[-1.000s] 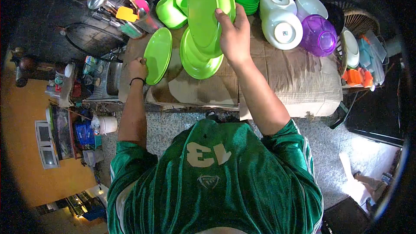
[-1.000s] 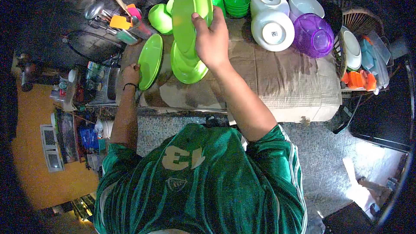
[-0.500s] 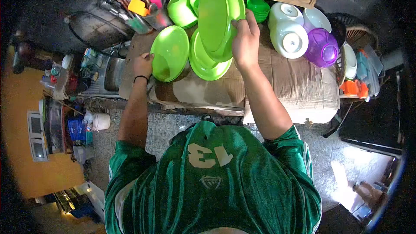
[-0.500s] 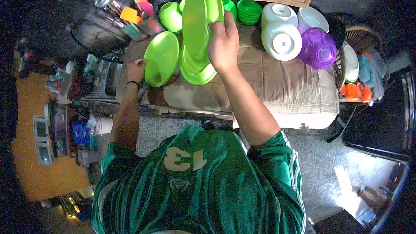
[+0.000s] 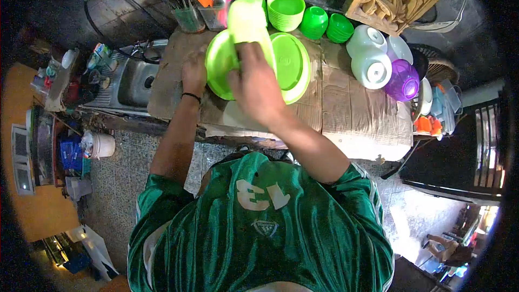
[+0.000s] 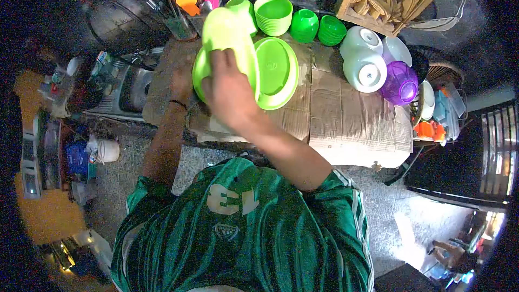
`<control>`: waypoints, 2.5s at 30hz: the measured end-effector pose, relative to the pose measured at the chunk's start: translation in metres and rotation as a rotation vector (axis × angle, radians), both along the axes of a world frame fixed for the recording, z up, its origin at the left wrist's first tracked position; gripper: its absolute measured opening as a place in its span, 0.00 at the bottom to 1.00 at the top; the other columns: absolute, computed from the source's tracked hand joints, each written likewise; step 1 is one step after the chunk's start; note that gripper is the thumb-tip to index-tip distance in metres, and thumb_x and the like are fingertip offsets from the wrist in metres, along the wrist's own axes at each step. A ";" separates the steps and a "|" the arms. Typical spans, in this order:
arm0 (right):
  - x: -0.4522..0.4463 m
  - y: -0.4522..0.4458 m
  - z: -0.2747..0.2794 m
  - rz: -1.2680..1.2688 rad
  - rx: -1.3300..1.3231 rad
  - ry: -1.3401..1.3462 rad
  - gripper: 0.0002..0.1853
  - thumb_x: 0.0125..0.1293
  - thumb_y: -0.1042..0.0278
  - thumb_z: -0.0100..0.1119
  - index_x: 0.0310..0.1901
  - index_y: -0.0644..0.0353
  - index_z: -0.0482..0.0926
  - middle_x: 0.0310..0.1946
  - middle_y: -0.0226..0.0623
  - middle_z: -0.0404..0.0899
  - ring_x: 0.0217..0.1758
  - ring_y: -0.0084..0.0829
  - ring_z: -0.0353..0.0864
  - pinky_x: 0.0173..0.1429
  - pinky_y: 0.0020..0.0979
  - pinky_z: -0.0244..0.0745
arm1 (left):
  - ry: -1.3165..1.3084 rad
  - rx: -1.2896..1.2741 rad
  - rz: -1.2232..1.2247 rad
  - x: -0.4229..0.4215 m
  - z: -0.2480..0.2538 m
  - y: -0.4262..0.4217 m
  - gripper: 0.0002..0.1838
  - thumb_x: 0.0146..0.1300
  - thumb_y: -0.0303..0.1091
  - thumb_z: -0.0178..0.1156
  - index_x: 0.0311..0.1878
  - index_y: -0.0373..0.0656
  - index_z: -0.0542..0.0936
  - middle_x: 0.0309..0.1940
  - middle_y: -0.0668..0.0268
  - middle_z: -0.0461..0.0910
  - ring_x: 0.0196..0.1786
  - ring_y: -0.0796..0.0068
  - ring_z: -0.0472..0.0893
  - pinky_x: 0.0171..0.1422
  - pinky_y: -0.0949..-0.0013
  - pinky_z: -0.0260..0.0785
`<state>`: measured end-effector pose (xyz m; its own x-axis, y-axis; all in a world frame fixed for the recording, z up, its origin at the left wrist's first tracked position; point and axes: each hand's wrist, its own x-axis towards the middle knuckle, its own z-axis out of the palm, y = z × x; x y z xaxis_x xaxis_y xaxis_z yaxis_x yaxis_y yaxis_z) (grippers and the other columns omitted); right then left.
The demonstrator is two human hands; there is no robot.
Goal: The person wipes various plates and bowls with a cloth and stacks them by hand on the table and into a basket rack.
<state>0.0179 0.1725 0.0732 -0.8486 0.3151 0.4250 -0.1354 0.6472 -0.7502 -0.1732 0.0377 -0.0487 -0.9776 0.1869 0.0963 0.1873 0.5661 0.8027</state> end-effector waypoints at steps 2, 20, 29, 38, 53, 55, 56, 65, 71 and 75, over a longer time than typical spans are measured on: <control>-0.010 -0.024 0.001 0.026 0.040 -0.133 0.25 0.67 0.74 0.61 0.64 0.67 0.68 0.57 0.62 0.74 0.50 0.68 0.85 0.54 0.62 0.82 | -0.002 0.135 -0.054 -0.012 -0.015 -0.006 0.30 0.84 0.52 0.51 0.58 0.30 0.85 0.53 0.38 0.86 0.58 0.40 0.85 0.61 0.47 0.75; -0.115 -0.067 -0.079 -0.067 0.217 -0.569 0.20 0.74 0.63 0.60 0.60 0.71 0.79 0.60 0.63 0.79 0.55 0.62 0.88 0.61 0.53 0.86 | -0.547 1.078 -0.282 -0.024 -0.033 -0.012 0.35 0.82 0.51 0.58 0.84 0.44 0.67 0.80 0.65 0.71 0.80 0.70 0.69 0.84 0.65 0.59; -0.061 0.029 -0.078 -0.363 0.137 -0.123 0.23 0.74 0.57 0.68 0.62 0.65 0.83 0.60 0.61 0.84 0.68 0.58 0.80 0.72 0.51 0.75 | -0.076 0.343 -0.264 -0.007 -0.036 0.012 0.32 0.74 0.29 0.61 0.81 0.43 0.71 0.69 0.41 0.80 0.70 0.47 0.82 0.74 0.54 0.72; -0.012 0.100 -0.105 -0.485 -0.059 -0.182 0.35 0.76 0.43 0.65 0.71 0.64 0.77 0.77 0.61 0.70 0.79 0.60 0.70 0.80 0.51 0.68 | -0.009 0.156 -0.230 -0.021 -0.045 0.023 0.34 0.72 0.27 0.58 0.81 0.54 0.72 0.66 0.43 0.82 0.65 0.41 0.83 0.69 0.47 0.75; 0.007 0.115 -0.120 -0.463 -0.058 -0.187 0.30 0.76 0.49 0.68 0.70 0.59 0.79 0.74 0.60 0.73 0.74 0.60 0.76 0.77 0.50 0.72 | -0.082 0.086 -0.308 -0.046 -0.032 0.015 0.31 0.67 0.24 0.58 0.73 0.58 0.83 0.36 0.46 0.89 0.33 0.59 0.86 0.46 0.52 0.77; 0.003 0.120 -0.130 -0.484 -0.005 -0.126 0.29 0.75 0.50 0.69 0.70 0.60 0.79 0.73 0.60 0.73 0.74 0.59 0.76 0.77 0.48 0.73 | -0.009 0.026 -0.285 -0.047 -0.036 0.015 0.32 0.67 0.25 0.59 0.73 0.61 0.82 0.42 0.44 0.89 0.39 0.56 0.89 0.50 0.52 0.78; 0.003 0.125 -0.134 -0.488 -0.006 -0.123 0.29 0.75 0.50 0.69 0.70 0.60 0.79 0.73 0.60 0.73 0.74 0.59 0.76 0.77 0.48 0.73 | -0.006 0.025 -0.290 -0.047 -0.039 0.016 0.32 0.67 0.25 0.59 0.73 0.61 0.82 0.42 0.44 0.89 0.39 0.56 0.89 0.50 0.52 0.78; 0.004 0.139 -0.138 -0.485 -0.178 -0.099 0.27 0.74 0.53 0.70 0.67 0.61 0.81 0.74 0.60 0.73 0.78 0.57 0.73 0.80 0.47 0.70 | -0.129 0.105 -0.255 -0.044 -0.057 0.026 0.34 0.68 0.23 0.54 0.76 0.63 0.80 0.59 0.44 0.87 0.58 0.49 0.89 0.66 0.52 0.78; 0.006 0.142 -0.141 -0.466 -0.181 -0.083 0.26 0.74 0.53 0.70 0.67 0.60 0.81 0.73 0.60 0.74 0.77 0.57 0.73 0.79 0.47 0.70 | -0.100 0.159 -0.284 -0.033 -0.045 0.027 0.33 0.68 0.21 0.53 0.75 0.55 0.81 0.63 0.47 0.86 0.61 0.52 0.88 0.68 0.55 0.77; 0.008 0.140 -0.128 -0.478 -0.215 -0.127 0.26 0.75 0.53 0.69 0.66 0.60 0.81 0.71 0.57 0.77 0.75 0.55 0.76 0.77 0.47 0.72 | -0.177 0.186 -0.270 -0.010 -0.009 0.034 0.32 0.67 0.21 0.54 0.73 0.53 0.83 0.60 0.46 0.88 0.59 0.58 0.90 0.65 0.61 0.78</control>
<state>0.0261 0.3125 -0.0552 -0.6296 0.7475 0.2116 0.2371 0.4443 -0.8639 -0.1836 0.0722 -0.0576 -0.8999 0.4359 -0.0133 0.1592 0.3567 0.9205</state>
